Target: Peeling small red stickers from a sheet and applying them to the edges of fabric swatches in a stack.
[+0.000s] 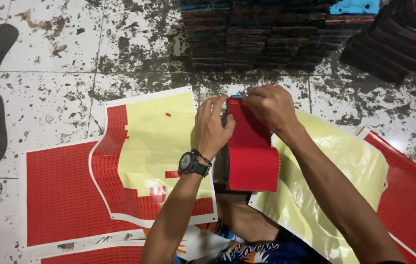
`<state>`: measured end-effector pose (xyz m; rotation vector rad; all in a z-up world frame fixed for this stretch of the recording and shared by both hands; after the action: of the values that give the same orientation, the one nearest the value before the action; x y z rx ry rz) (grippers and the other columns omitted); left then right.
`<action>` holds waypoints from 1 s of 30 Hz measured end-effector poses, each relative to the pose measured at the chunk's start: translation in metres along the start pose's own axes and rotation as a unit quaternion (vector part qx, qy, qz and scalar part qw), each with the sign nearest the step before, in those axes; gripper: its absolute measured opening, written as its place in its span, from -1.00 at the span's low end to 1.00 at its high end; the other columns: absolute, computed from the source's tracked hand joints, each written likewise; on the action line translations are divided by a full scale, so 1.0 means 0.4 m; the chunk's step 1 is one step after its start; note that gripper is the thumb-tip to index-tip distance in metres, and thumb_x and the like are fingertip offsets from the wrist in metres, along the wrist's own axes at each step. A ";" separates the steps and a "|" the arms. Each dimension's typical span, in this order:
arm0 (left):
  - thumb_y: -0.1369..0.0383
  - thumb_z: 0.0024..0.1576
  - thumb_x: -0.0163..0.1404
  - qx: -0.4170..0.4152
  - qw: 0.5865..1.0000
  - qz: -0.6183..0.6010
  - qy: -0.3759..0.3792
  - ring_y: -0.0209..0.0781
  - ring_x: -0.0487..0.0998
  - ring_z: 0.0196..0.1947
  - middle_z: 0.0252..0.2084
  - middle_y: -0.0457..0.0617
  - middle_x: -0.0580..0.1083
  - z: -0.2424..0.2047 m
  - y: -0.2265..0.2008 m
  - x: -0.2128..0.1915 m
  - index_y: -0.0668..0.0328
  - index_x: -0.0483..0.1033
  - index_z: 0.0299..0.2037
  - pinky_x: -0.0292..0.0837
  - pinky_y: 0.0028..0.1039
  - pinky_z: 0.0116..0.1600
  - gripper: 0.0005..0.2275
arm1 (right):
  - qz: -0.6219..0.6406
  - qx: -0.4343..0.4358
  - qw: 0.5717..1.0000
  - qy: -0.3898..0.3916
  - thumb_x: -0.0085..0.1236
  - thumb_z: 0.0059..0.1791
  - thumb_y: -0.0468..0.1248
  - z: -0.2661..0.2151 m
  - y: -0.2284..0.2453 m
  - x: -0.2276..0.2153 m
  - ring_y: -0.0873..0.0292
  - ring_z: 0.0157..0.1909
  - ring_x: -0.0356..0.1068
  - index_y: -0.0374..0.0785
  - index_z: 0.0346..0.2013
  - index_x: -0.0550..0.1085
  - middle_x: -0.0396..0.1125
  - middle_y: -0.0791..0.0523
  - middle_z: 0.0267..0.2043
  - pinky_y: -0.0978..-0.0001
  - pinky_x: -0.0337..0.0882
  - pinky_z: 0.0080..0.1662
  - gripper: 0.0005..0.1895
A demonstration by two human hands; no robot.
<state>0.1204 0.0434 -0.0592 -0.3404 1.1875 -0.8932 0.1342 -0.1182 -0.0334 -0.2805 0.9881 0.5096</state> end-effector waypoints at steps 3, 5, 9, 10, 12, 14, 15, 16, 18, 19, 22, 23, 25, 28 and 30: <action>0.45 0.07 -0.02 -0.003 0.997 -0.080 0.006 0.27 0.44 0.13 0.02 0.25 0.39 0.019 -0.074 -0.082 0.33 0.32 0.26 0.31 0.09 0.27 -0.51 | -0.042 -0.031 0.996 -0.071 0.22 0.01 -0.20 -0.011 0.030 -0.049 0.17 -0.14 0.45 0.02 -0.45 0.57 0.45 0.26 -0.19 0.33 0.43 -0.23 -0.87; 0.47 0.08 -0.03 0.001 0.994 -0.106 -0.013 0.23 0.43 0.16 0.03 0.19 0.38 0.015 -0.038 -0.067 0.29 0.29 0.28 0.30 0.05 0.28 -0.51 | -0.021 -0.033 0.998 -0.044 0.21 0.01 -0.20 -0.026 0.034 -0.051 0.15 -0.15 0.45 -0.02 -0.47 0.55 0.43 0.25 -0.24 0.34 0.44 -0.26 -0.85; 0.53 0.10 -0.12 -0.032 0.975 -0.217 -0.023 0.21 0.46 0.13 -0.08 0.15 0.44 0.029 -0.026 -0.091 0.35 0.28 0.23 0.23 0.09 0.31 -0.57 | 0.108 -0.029 0.989 0.092 0.18 -0.09 -0.28 -0.004 0.089 -0.102 0.05 -0.19 0.45 -0.12 -0.47 0.52 0.38 0.16 -0.33 0.25 0.49 -0.28 -0.94; 0.53 0.10 -0.12 -0.031 0.976 -0.216 -0.023 0.21 0.46 0.13 -0.08 0.15 0.44 0.030 -0.022 -0.082 0.35 0.28 0.23 0.23 0.09 0.31 -0.57 | 0.108 -0.029 0.990 0.091 0.18 -0.09 -0.28 0.003 0.090 -0.105 0.05 -0.19 0.45 -0.12 -0.47 0.52 0.38 0.16 -0.33 0.25 0.49 -0.28 -0.94; 0.56 0.10 -0.15 -0.008 0.971 -0.238 -0.015 0.17 0.50 0.08 -0.18 0.07 0.48 0.033 -0.024 -0.063 0.34 0.32 0.19 0.24 0.10 0.31 -0.60 | 0.299 0.067 0.933 0.188 0.26 -0.13 -0.26 0.004 0.074 -0.067 -0.21 -0.13 0.47 -0.27 -0.29 0.58 0.45 -0.06 -0.26 -0.02 0.51 -0.12 -0.82; 0.57 0.06 -0.15 -0.016 0.970 -0.244 0.004 0.17 0.50 0.10 -0.20 0.05 0.49 0.033 -0.029 -0.060 0.32 0.32 0.20 0.21 0.11 0.33 -0.57 | 0.332 0.133 0.919 0.168 0.25 -0.09 -0.28 0.023 0.052 -0.083 -0.17 -0.21 0.50 -0.25 -0.23 0.59 0.48 -0.06 -0.31 0.01 0.50 -0.16 -0.82; 0.57 0.02 -0.16 -0.024 0.967 -0.251 0.021 0.16 0.50 0.13 -0.22 0.03 0.50 0.035 -0.030 -0.054 0.30 0.33 0.21 0.17 0.12 0.36 -0.54 | 0.365 0.198 0.898 0.148 0.24 -0.06 -0.30 0.029 0.029 -0.088 -0.13 -0.29 0.53 -0.22 -0.16 0.61 0.50 -0.05 -0.36 0.05 0.49 -0.20 -0.81; 0.57 0.02 -0.16 -0.025 0.967 -0.251 0.022 0.16 0.50 0.13 -0.22 0.03 0.50 0.033 -0.030 -0.049 0.30 0.33 0.21 0.17 0.12 0.36 -0.54 | 0.365 0.199 0.898 0.148 0.24 -0.06 -0.30 0.030 0.030 -0.090 -0.13 -0.29 0.53 -0.22 -0.16 0.61 0.50 -0.05 -0.36 0.05 0.49 -0.20 -0.81; 0.56 -0.02 -0.16 -0.036 0.967 -0.251 0.035 0.12 0.52 0.12 -0.26 -0.02 0.53 0.034 -0.025 -0.033 0.22 0.34 0.20 0.18 0.09 0.36 -0.51 | 0.393 0.238 0.873 0.164 0.23 -0.04 -0.26 0.029 0.022 -0.081 0.01 -0.39 0.52 -0.21 -0.20 0.62 0.52 0.02 -0.47 0.14 0.48 -0.25 -0.84; 0.56 -0.02 -0.16 -0.035 0.967 -0.251 0.035 0.12 0.52 0.12 -0.26 -0.02 0.53 0.037 -0.029 -0.032 0.22 0.34 0.20 0.18 0.09 0.36 -0.51 | 0.393 0.239 0.873 0.162 0.23 -0.04 -0.26 0.028 0.016 -0.071 0.01 -0.39 0.52 -0.21 -0.20 0.62 0.52 0.02 -0.47 0.14 0.48 -0.25 -0.84; 0.54 0.00 -0.18 -0.048 0.965 -0.254 0.039 0.04 0.57 0.07 -0.21 -0.01 0.56 0.035 -0.044 -0.041 0.19 0.33 0.20 0.24 0.07 0.34 -0.52 | 0.388 0.231 0.875 0.171 0.25 -0.04 -0.26 0.021 0.013 -0.040 -0.01 -0.40 0.53 -0.24 -0.24 0.62 0.52 0.00 -0.47 0.15 0.46 -0.29 -0.86; 0.52 0.03 -0.18 -0.058 0.968 -0.243 0.032 0.09 0.57 0.09 -0.12 0.09 0.54 0.036 -0.054 -0.054 0.27 0.30 0.22 0.22 0.10 0.34 -0.54 | 0.380 0.235 0.878 0.171 0.24 -0.03 -0.25 0.020 0.010 -0.034 -0.02 -0.39 0.53 -0.24 -0.25 0.62 0.51 0.00 -0.47 0.14 0.46 -0.28 -0.86; 0.51 0.07 -0.18 -0.069 0.970 -0.231 0.025 0.13 0.57 0.10 -0.03 0.20 0.52 0.031 -0.058 -0.066 0.36 0.26 0.23 0.20 0.13 0.35 -0.55 | 0.373 0.238 0.880 0.172 0.24 -0.02 -0.24 0.023 0.007 -0.020 -0.03 -0.37 0.54 -0.23 -0.26 0.62 0.51 -0.01 -0.47 0.14 0.47 -0.27 -0.86; 0.27 0.17 -0.15 -0.026 0.997 -0.072 -0.013 0.23 0.36 0.27 0.14 0.20 0.38 0.021 -0.052 -0.073 0.21 0.39 0.17 0.11 0.15 0.39 -0.62 | 0.365 0.257 0.872 0.199 0.22 -0.01 -0.23 0.024 -0.003 0.014 0.00 -0.35 0.54 -0.19 -0.27 0.65 0.53 0.04 -0.44 0.16 0.49 -0.23 -0.87; 0.21 0.18 -0.07 -0.016 1.000 0.011 -0.019 0.24 0.28 0.31 0.10 0.05 0.40 0.014 -0.031 -0.053 0.01 0.58 -0.13 0.00 0.27 0.35 -0.79 | 0.334 0.227 0.892 0.200 0.22 -0.01 -0.20 0.027 -0.007 0.027 -0.02 -0.35 0.53 -0.19 -0.27 0.64 0.51 0.03 -0.44 0.13 0.48 -0.28 -0.85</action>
<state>0.1181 0.0503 -0.0351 -0.3673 1.1699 -0.8464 0.1484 -0.1124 -0.0369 0.4165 1.5835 0.8409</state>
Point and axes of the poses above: each hand's wrist, its own z-axis towards the middle knuckle, its own x-axis out of the palm, y = z × x, the point moved 8 cm from there along z, towards the middle knuckle
